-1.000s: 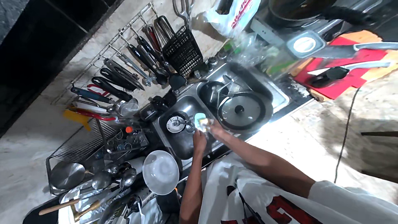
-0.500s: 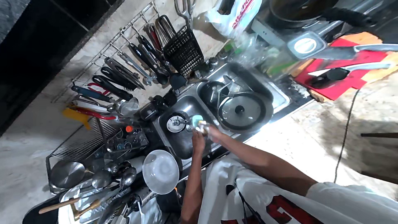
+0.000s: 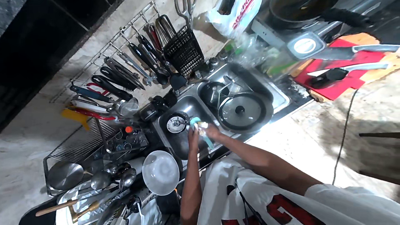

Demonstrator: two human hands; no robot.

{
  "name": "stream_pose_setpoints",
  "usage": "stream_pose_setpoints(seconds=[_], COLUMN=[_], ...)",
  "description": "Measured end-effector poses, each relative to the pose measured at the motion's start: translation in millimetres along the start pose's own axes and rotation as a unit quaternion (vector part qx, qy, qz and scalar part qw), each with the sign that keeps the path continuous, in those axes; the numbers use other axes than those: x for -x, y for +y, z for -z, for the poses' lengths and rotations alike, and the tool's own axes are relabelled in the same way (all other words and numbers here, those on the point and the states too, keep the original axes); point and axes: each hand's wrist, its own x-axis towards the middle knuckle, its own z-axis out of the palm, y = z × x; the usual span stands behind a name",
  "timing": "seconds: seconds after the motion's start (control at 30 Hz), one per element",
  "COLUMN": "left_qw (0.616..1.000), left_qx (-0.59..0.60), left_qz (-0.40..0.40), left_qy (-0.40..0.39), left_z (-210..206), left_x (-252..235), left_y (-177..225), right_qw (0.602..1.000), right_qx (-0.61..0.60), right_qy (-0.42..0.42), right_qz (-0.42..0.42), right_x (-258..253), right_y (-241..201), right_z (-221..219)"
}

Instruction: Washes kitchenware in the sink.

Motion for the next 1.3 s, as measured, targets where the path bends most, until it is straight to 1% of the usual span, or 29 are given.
stream_pose_setpoints(seconds=[0.03,0.07,0.17,0.23,0.33,0.43,0.5,0.57,0.63,0.67,0.73,0.77,0.8,0.83,0.87,0.9,0.93,0.97,1.0,1.03,1.07,1.1,1.17,1.23,1.3], left_qw=[0.996,0.988,0.975,0.961,0.955,0.965,0.971,0.955,0.923,0.908,0.886,0.886,0.894,0.907,0.919,0.927,0.932,0.937,0.942,0.948,0.954,0.957,0.953,0.941,0.940], left_qx=[0.088,0.150,0.221,0.274,0.288,0.258,0.238,0.285,0.364,0.398,0.448,0.453,0.440,0.416,0.390,0.372,0.357,0.339,0.315,0.286,0.261,0.244,0.251,0.292,0.308], left_qz=[0.015,0.023,0.019,0.034,0.057,0.046,0.034,0.027,0.018,0.011,0.001,0.009,0.021,0.035,0.047,0.046,0.043,0.044,0.049,0.054,0.057,0.060,0.065,0.075,0.084], left_qy=[-0.008,-0.013,0.008,0.021,0.036,0.018,-0.016,-0.075,-0.123,-0.130,-0.117,-0.098,-0.080,-0.058,-0.029,0.002,0.035,0.072,0.101,0.125,0.138,0.142,0.155,0.151,0.121], left_z=[-1.3,-1.7,0.2,4.7,11.8,16.2,17.6,22.1,28.1,29.5,28.1,27.0,27.1,28.2,30.1,32.4,34.7,35.9,36.0,34.5,33.2,32.9,35.5,43.8,48.2], left_x=[-3.7,-7.5,-15.1,-16.3,-18.4,-11.4,-5.2,-1.3,-1.7,-1.9,-5.5,-7.8,-11.2,-16.0,-20.8,-27.0,-33.8,-40.1,-44.4,-46.8,-48.2,-50.1,-53.4,-56.7,-53.0], left_y=[1.2,1.9,4.9,2.5,-0.8,-0.9,-1.6,-5.9,-11.3,-15.2,-14.6,-10.5,-5.6,0.8,7.9,11.0,11.4,12.3,13.6,14.1,13.7,14.1,11.9,-0.1,-10.2], right_qw=[1.000,0.999,0.984,0.967,0.951,0.954,0.953,0.944,0.920,0.903,0.864,0.849,0.849,0.867,0.902,0.938,0.961,0.965,0.951,0.930,0.907,0.893,0.886,0.910,0.948], right_qx=[-0.009,-0.033,-0.131,-0.174,-0.168,-0.077,-0.079,-0.135,-0.212,-0.247,-0.311,-0.333,-0.335,-0.308,-0.244,-0.149,-0.028,0.101,0.217,0.307,0.372,0.408,0.415,0.362,0.266], right_qy=[-0.017,-0.033,-0.119,-0.181,-0.252,-0.285,-0.291,-0.300,-0.326,-0.347,-0.388,-0.401,-0.398,-0.382,-0.350,-0.309,-0.274,-0.239,-0.207,-0.178,-0.157,-0.139,-0.136,-0.141,-0.120], right_qz=[0.005,0.011,-0.003,-0.028,-0.065,-0.050,-0.012,-0.004,-0.037,-0.060,-0.080,-0.084,-0.086,-0.082,-0.072,-0.045,-0.007,0.038,0.073,0.097,0.116,0.133,0.155,0.142,0.126], right_x=[2.1,2.6,8.8,15.8,19.9,22.2,22.9,25.7,29.7,31.3,32.9,31.2,28.8,26.9,26.6,27.1,28.6,29.7,32.9,35.9,38.9,41.0,43.0,41.0,38.0], right_y=[3.4,8.1,6.9,3.9,3.0,1.9,1.0,3.9,5.3,6.7,4.5,4.8,5.6,5.3,4.3,3.9,2.1,0.8,-1.0,2.5,7.7,10.9,10.2,5.6,1.3], right_z=[-3.8,-8.0,-9.7,-6.3,3.8,8.2,3.9,-3.8,-7.8,-9.5,-12.7,-13.3,-12.8,-10.8,-8.2,-6.3,-5.5,-7.8,-11.5,-17.7,-24.0,-28.1,-27.1,-18.6,-11.6])
